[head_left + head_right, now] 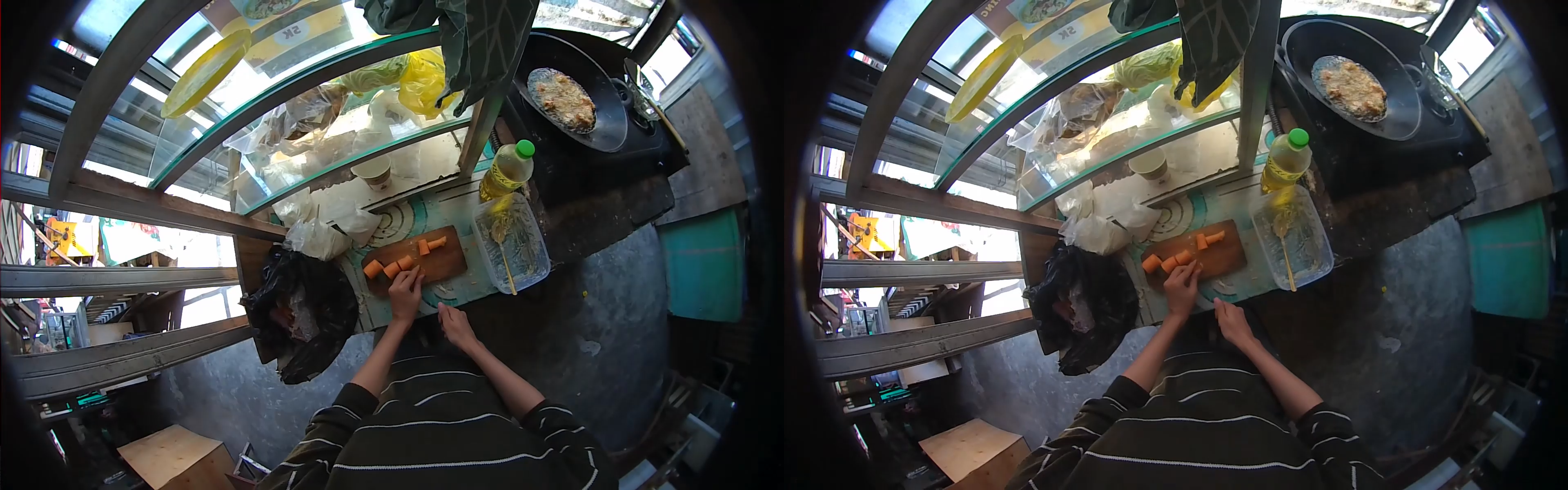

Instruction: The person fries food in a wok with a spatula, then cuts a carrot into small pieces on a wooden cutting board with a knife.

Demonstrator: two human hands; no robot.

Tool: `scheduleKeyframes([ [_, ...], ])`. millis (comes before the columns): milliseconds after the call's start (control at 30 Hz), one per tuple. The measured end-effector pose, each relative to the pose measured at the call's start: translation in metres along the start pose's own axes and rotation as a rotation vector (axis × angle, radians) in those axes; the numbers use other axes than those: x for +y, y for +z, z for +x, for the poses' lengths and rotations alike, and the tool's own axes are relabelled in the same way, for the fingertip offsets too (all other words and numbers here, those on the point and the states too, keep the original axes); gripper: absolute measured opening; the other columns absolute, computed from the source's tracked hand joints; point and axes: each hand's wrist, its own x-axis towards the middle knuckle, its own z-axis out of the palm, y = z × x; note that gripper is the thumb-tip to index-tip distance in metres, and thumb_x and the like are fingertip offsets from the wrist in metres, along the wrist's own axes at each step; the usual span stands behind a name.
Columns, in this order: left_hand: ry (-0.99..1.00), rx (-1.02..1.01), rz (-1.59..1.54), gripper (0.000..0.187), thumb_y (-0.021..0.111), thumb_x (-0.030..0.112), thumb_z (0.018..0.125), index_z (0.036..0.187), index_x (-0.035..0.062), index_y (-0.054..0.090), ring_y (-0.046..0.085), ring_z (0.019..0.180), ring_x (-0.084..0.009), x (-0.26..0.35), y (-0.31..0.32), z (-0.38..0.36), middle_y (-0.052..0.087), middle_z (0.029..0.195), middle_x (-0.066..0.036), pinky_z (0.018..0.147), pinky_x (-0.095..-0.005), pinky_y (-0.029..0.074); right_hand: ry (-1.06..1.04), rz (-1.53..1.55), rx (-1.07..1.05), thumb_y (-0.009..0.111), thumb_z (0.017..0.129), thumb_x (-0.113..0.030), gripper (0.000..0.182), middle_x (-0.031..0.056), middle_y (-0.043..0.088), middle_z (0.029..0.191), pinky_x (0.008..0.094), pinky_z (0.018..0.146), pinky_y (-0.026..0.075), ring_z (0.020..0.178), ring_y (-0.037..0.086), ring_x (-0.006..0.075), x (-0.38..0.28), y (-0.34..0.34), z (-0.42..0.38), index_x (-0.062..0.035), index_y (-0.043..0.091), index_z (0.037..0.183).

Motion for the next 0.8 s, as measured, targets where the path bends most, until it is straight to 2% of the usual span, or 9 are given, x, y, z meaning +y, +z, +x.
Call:
scheduleKeyframes([
  [267, -0.009, 0.011, -0.003, 0.020, 0.062, 0.010, 0.074, 0.092, 0.0027, 0.063, 0.058, 0.064, -0.0241, -0.003, 0.000, 0.001, 0.059, 0.074, -0.012, 0.058, -0.0300, 0.044, 0.098, 0.110, -0.110, 0.036, 0.090, -0.038, 0.045, 0.0020, 0.042, 0.051, 0.0258, 0.040, 0.035, 0.043, 0.042, 0.0105, -0.008, -0.003, 0.010, -0.0030, 0.046, 0.064],
  [333, 0.022, 0.039, -0.034, 0.020, 0.062, 0.010, 0.073, 0.092, 0.0027, 0.063, 0.058, 0.064, -0.0242, -0.003, 0.001, 0.001, 0.059, 0.074, -0.011, 0.058, -0.0300, 0.045, -0.028, 0.015, -0.060, 0.035, 0.090, -0.039, 0.046, 0.0024, 0.043, 0.052, 0.0258, 0.040, 0.035, 0.044, 0.043, 0.0099, -0.007, -0.002, 0.011, -0.0028, 0.046, 0.064],
  [367, 0.021, 0.038, -0.035, 0.020, 0.062, 0.010, 0.073, 0.092, 0.0027, 0.063, 0.058, 0.064, -0.0242, -0.004, 0.001, 0.001, 0.059, 0.074, -0.011, 0.058, -0.0300, 0.045, -0.027, 0.013, -0.060, 0.035, 0.090, -0.039, 0.046, 0.0024, 0.043, 0.052, 0.0258, 0.040, 0.035, 0.044, 0.043, 0.0099, -0.005, -0.002, 0.012, -0.0028, 0.046, 0.064],
  [433, 0.008, 0.030, -0.037, 0.020, 0.063, 0.010, 0.073, 0.092, 0.0031, 0.063, 0.058, 0.064, -0.0241, -0.002, 0.000, 0.002, 0.059, 0.074, -0.011, 0.058, -0.0297, 0.045, 0.012, -0.097, -0.070, 0.031, 0.090, -0.032, 0.046, 0.0240, 0.051, 0.065, 0.0427, 0.060, 0.037, 0.068, 0.051, 0.0409, -0.013, -0.004, 0.014, 0.0046, 0.051, 0.071],
  [533, 0.013, 0.022, -0.017, 0.020, 0.063, 0.010, 0.073, 0.092, 0.0036, 0.063, 0.058, 0.064, -0.0239, -0.001, -0.001, 0.002, 0.059, 0.074, -0.011, 0.057, -0.0293, 0.045, 0.004, -0.189, -0.073, 0.029, 0.090, -0.033, 0.047, 0.0269, 0.053, 0.073, 0.0465, 0.064, 0.037, 0.076, 0.050, 0.0437, -0.015, -0.004, 0.017, 0.0054, 0.052, 0.074],
  [567, 0.013, 0.023, -0.017, 0.020, 0.063, 0.010, 0.073, 0.092, 0.0036, 0.063, 0.058, 0.064, -0.0239, -0.001, -0.001, 0.002, 0.059, 0.074, -0.011, 0.057, -0.0293, 0.045, 0.004, -0.189, -0.073, 0.029, 0.090, -0.033, 0.047, 0.0269, 0.053, 0.073, 0.0465, 0.064, 0.037, 0.076, 0.050, 0.0437, -0.015, -0.002, 0.017, 0.0054, 0.052, 0.074],
  [633, -0.022, 0.000, -0.029, 0.020, 0.063, 0.010, 0.073, 0.092, 0.0040, 0.063, 0.058, 0.064, -0.0231, -0.002, -0.001, 0.001, 0.060, 0.075, -0.011, 0.056, -0.0291, 0.045, -0.083, -0.186, -0.001, 0.031, 0.091, -0.031, 0.046, 0.0171, 0.047, 0.057, 0.0375, 0.056, 0.037, 0.055, 0.049, 0.0278, -0.007, 0.003, 0.019, 0.0051, 0.047, 0.069],
  [767, 0.002, 0.029, -0.027, 0.021, 0.063, 0.010, 0.073, 0.093, 0.0041, 0.063, 0.058, 0.062, -0.0220, -0.002, 0.001, 0.003, 0.060, 0.075, -0.011, 0.056, -0.0288, 0.044, -0.082, -0.187, 0.014, 0.032, 0.091, -0.031, 0.046, 0.0180, 0.047, 0.059, 0.0383, 0.056, 0.037, 0.057, 0.049, 0.0286, 0.006, 0.007, 0.026, 0.0059, 0.048, 0.070],
  [800, 0.035, 0.044, -0.018, 0.020, 0.063, 0.010, 0.073, 0.093, 0.0041, 0.063, 0.058, 0.062, -0.0218, -0.003, 0.001, 0.003, 0.060, 0.075, -0.011, 0.056, -0.0287, 0.045, -0.099, -0.192, 0.023, 0.032, 0.091, -0.033, 0.046, 0.0153, 0.047, 0.057, 0.0365, 0.053, 0.037, 0.054, 0.048, 0.0261, 0.009, 0.007, 0.026, 0.0042, 0.047, 0.069],
])
